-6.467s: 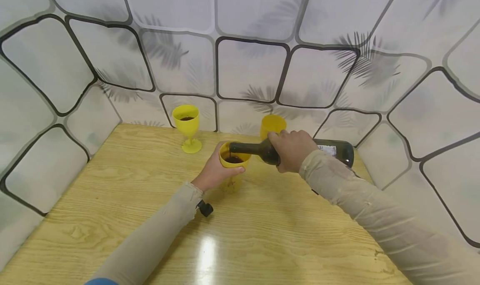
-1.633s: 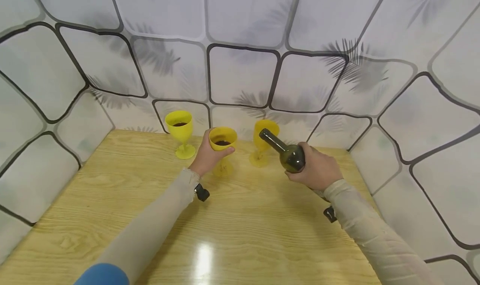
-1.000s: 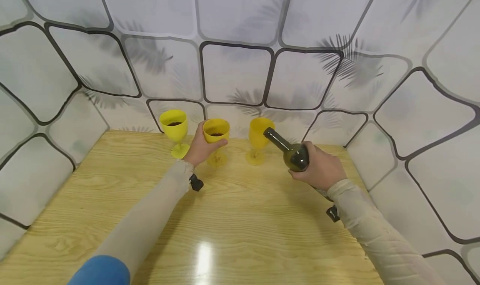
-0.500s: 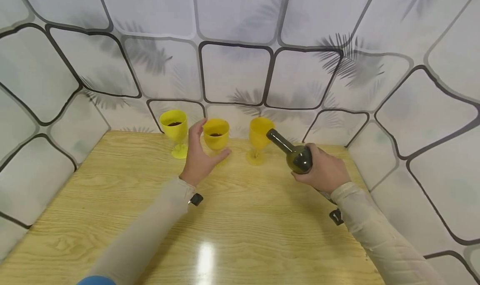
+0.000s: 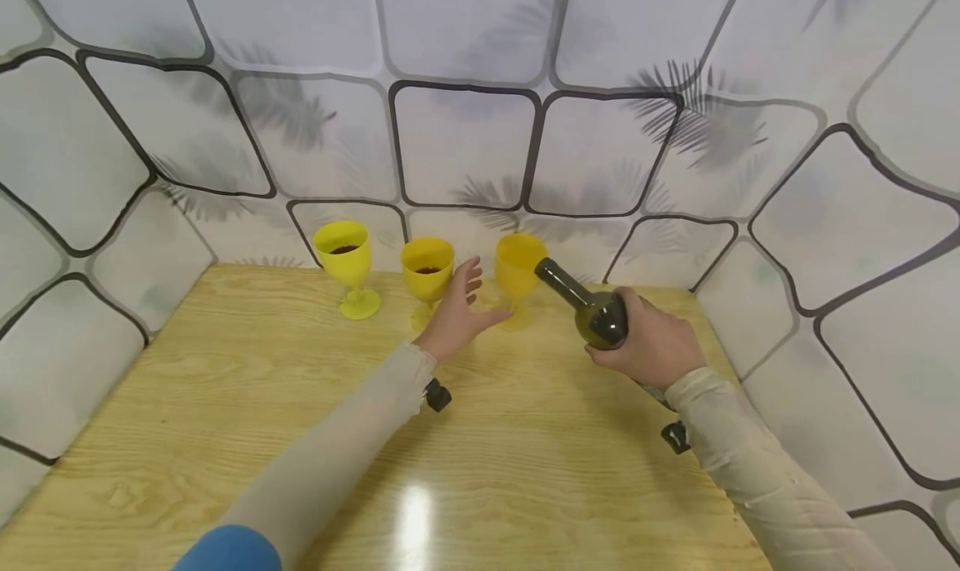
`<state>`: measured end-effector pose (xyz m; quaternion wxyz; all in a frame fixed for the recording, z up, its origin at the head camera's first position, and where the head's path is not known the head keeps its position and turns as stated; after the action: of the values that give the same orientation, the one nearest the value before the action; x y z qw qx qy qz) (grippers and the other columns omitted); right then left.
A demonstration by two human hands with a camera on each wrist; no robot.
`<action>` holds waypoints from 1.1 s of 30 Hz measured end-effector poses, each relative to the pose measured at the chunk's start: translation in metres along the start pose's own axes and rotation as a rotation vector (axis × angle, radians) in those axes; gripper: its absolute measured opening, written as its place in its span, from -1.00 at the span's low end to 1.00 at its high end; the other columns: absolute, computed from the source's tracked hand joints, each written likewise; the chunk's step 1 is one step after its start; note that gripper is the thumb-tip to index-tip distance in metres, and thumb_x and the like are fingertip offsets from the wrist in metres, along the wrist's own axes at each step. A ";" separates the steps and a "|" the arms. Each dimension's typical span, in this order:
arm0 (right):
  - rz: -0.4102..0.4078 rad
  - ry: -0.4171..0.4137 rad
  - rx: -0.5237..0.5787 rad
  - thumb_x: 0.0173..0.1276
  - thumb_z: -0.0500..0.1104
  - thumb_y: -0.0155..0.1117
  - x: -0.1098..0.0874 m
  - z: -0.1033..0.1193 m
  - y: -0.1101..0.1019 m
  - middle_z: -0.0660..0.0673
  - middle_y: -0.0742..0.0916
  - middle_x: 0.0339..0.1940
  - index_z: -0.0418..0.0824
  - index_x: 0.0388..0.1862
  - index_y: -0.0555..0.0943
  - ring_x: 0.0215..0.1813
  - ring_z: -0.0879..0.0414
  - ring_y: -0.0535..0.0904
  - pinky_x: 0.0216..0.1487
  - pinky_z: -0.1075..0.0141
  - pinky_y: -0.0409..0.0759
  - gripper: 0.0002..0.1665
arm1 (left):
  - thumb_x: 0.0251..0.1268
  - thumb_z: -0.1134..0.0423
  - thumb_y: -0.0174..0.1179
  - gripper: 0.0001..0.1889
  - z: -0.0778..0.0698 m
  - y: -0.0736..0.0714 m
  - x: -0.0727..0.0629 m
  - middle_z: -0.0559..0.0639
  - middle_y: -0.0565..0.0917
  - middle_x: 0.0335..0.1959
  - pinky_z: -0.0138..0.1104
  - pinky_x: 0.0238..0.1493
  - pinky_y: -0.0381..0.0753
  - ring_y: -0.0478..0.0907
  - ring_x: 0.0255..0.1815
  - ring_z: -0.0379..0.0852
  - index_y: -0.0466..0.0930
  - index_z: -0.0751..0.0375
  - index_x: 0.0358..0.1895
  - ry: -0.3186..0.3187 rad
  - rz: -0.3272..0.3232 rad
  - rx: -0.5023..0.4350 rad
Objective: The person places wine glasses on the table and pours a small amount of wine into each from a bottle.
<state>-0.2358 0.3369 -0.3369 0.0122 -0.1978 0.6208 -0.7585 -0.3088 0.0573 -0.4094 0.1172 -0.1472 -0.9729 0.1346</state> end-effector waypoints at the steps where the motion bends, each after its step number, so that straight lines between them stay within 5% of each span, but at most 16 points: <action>1: -0.003 -0.001 -0.001 0.01 0.21 0.65 0.000 0.000 0.000 -0.31 0.78 -0.23 -0.33 0.27 0.42 -0.41 -0.17 0.73 -0.42 -0.13 0.68 0.02 | 0.26 -0.07 0.48 0.10 0.001 0.001 0.006 0.15 0.13 0.63 0.01 0.49 0.35 0.20 0.58 0.14 -0.12 -0.01 0.69 -0.018 -0.016 -0.019; 10: 0.010 0.006 0.017 0.02 0.21 0.64 -0.001 0.005 0.000 -0.33 0.79 -0.22 -0.33 0.27 0.42 -0.41 -0.20 0.72 -0.42 -0.15 0.68 0.01 | 0.18 -0.11 0.52 0.21 0.003 0.012 0.040 0.09 0.12 0.65 0.00 0.50 0.34 0.17 0.61 0.06 -0.21 -0.10 0.71 -0.118 -0.076 -0.043; 20: -0.025 0.000 0.008 -0.01 0.18 0.66 -0.001 0.009 -0.004 -0.32 0.79 -0.23 -0.32 0.25 0.44 -0.42 -0.22 0.72 -0.44 -0.16 0.66 -0.01 | 0.28 0.01 0.48 0.07 0.006 0.021 0.050 0.09 0.38 0.47 -0.06 0.40 0.43 0.44 0.36 0.02 -0.09 0.01 0.68 -0.065 -0.112 -0.094; 26: -0.064 -0.015 0.013 -0.04 0.17 0.66 -0.003 0.009 -0.007 -0.30 0.78 -0.30 -0.33 0.21 0.46 -0.47 -0.17 0.71 -0.46 -0.12 0.67 -0.02 | 0.29 -0.01 0.47 -0.02 0.003 0.019 0.039 0.06 0.43 0.40 -0.05 0.35 0.49 0.46 0.31 0.00 0.03 0.07 0.62 -0.027 -0.106 -0.088; 33: -0.052 -0.016 0.029 0.01 0.17 0.65 -0.005 0.007 -0.010 -0.31 0.78 -0.29 -0.35 0.25 0.43 -0.44 -0.13 0.73 -0.42 -0.13 0.69 0.00 | 0.23 -0.01 0.52 -0.03 -0.002 0.010 0.005 -0.04 0.43 0.36 -0.07 0.31 0.54 0.48 0.29 -0.06 0.07 0.00 0.57 -0.009 0.021 -0.102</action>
<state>-0.2262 0.3340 -0.3277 0.0001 -0.2197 0.6042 -0.7659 -0.3108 0.0686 -0.4094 0.1037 -0.1624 -0.9774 0.0869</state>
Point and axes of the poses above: each hand's wrist, its own x-axis towards the middle knuckle, its own y-axis out of the palm, z = x × y, the point moved 4 cm from there along x, towards the middle knuckle
